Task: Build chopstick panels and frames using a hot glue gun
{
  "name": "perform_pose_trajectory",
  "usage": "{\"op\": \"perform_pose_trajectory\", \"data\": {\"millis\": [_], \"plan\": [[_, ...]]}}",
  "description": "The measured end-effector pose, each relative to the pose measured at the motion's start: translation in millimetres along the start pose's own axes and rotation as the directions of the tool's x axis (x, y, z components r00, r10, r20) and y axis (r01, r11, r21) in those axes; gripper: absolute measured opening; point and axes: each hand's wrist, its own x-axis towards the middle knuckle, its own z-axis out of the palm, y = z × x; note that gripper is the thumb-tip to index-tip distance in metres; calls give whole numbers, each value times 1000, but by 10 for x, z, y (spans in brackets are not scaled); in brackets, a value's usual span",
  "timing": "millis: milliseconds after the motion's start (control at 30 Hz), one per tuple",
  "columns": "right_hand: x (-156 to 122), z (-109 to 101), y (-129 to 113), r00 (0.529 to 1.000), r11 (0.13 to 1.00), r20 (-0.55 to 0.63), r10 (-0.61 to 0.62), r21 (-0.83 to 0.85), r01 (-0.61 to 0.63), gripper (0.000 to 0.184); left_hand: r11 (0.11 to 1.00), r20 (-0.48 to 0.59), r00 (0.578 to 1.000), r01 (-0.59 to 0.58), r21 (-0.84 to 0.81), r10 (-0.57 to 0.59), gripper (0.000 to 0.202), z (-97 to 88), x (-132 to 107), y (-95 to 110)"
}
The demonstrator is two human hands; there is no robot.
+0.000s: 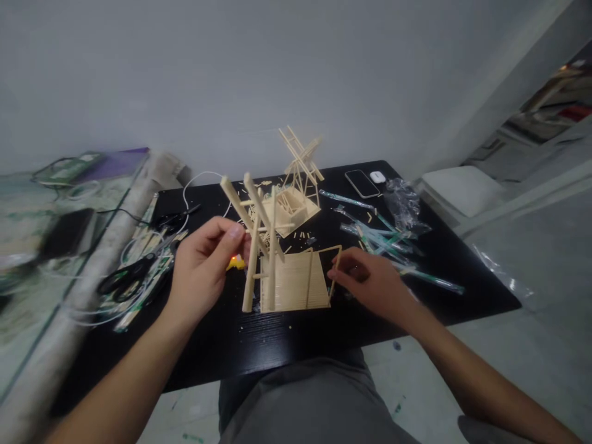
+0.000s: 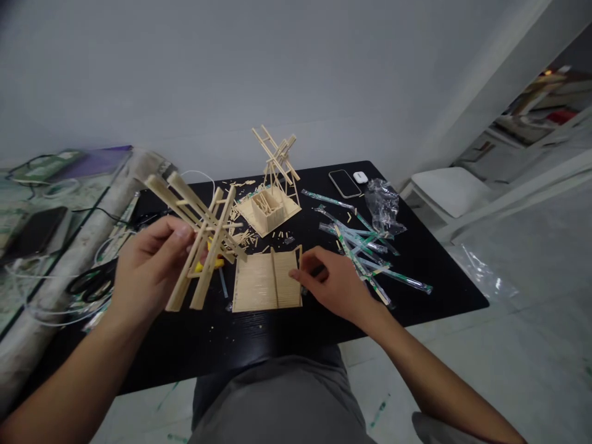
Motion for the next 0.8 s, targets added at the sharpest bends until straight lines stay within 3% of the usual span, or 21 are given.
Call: {"op": "perform_pose_trajectory", "data": {"millis": [167,267,367,467,633,800], "plan": [[126,-322,-242,964,974,-227,-139,147,175,29,981,55,981,-190,31,188,31,414,201,367],[228,-414,-391,925,928,-312,-214,231,293,30,963,83,962,-265,43,261,31,654,288,389],[287,-418,-466,915,911,-329,-232,256,323,25,967,114,962,-253,44,247,31,795,282,288],[285,-380,-441,934,924,-298,-199,259,280,16,976,135,972,-204,75,193,30,818,202,128],[225,-317,-308,969,915,-192,-153,342,213,18,967,119,984,-155,203,133,26,735,74,-116],[183,-273,-223,980,924,-163,-112,346,163,20,953,90,988,-142,266,122,30,715,23,-278]]}}
